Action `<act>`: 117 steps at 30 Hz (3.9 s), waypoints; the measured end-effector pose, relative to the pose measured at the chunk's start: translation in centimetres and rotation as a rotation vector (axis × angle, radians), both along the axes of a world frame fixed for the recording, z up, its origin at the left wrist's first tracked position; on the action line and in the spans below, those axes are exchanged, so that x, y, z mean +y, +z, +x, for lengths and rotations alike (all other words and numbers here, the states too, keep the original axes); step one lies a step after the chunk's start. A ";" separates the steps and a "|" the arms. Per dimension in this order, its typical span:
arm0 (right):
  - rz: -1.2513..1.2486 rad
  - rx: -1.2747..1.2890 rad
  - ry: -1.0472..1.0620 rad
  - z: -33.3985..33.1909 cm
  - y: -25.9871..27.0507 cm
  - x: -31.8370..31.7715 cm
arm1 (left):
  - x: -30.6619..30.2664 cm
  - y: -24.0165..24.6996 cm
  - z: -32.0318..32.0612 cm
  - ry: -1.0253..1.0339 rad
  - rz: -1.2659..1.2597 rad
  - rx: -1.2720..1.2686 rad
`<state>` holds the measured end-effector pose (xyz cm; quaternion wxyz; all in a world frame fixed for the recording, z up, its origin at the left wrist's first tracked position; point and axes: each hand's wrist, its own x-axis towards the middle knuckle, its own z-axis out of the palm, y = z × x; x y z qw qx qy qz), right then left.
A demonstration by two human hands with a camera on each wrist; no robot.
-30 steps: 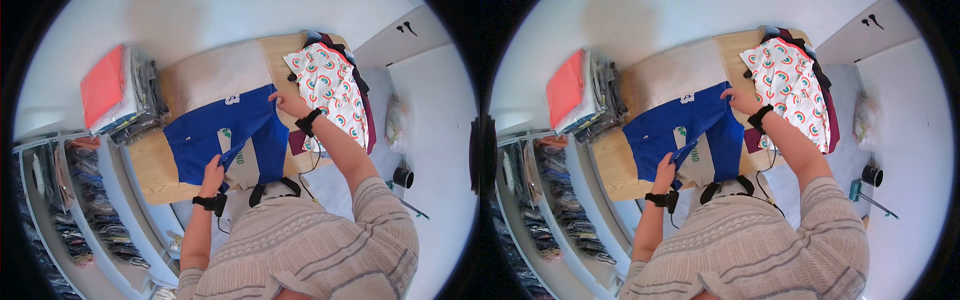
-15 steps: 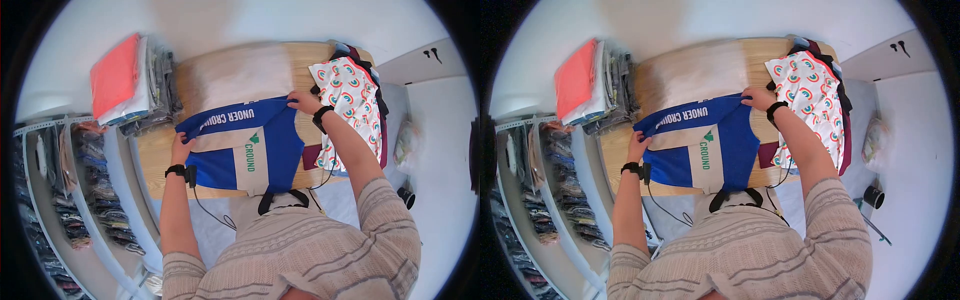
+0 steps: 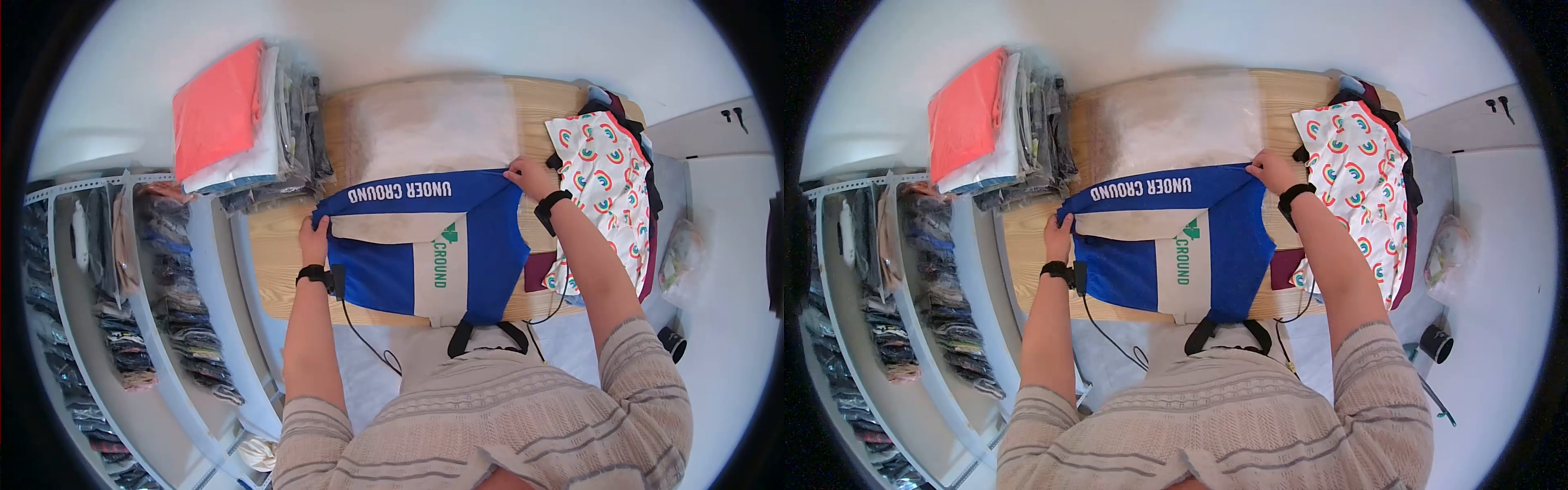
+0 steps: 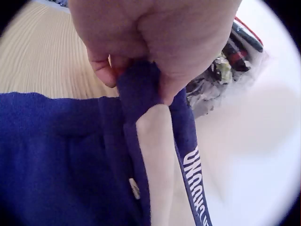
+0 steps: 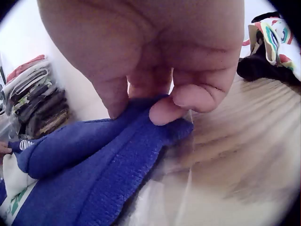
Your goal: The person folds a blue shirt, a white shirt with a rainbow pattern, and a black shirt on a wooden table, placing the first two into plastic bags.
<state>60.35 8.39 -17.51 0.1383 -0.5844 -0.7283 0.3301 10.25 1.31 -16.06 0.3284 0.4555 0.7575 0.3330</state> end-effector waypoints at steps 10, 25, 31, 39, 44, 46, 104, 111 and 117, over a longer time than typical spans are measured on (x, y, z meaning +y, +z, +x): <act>0.089 -0.051 -0.148 -1.8 2.9 -1.3 | -1.7 -2.5 -0.2 0.093 0.064 0.112; -0.695 0.196 -0.169 -3.2 4.5 -32.4 | -18.5 -3.2 -2.4 0.022 -0.041 -0.044; -0.734 0.312 -0.519 -7.0 -3.2 -37.5 | -16.8 -4.0 -4.7 -0.160 -0.308 0.189; -0.737 0.426 -0.552 -10.0 -7.3 -38.7 | -16.6 -0.7 -3.6 -0.089 -0.242 -0.350; -0.550 0.865 -0.885 -10.2 0.4 -38.1 | -17.4 -1.4 -5.2 -0.218 -0.226 -0.290; -0.449 0.939 -0.918 -10.0 2.3 -38.1 | -17.7 -1.4 -5.4 -0.273 -0.221 -0.298; 0.023 0.136 -0.350 -2.1 0.2 -19.9 | -10.8 9.0 12.5 -0.436 -0.288 -0.610; -0.007 0.227 -0.376 -2.0 0.2 -19.8 | -8.2 9.7 3.5 -0.140 -0.313 -0.646; -0.002 0.239 -0.437 -2.6 0.7 -20.0 | -7.3 1.1 -1.4 -0.256 -0.307 -0.146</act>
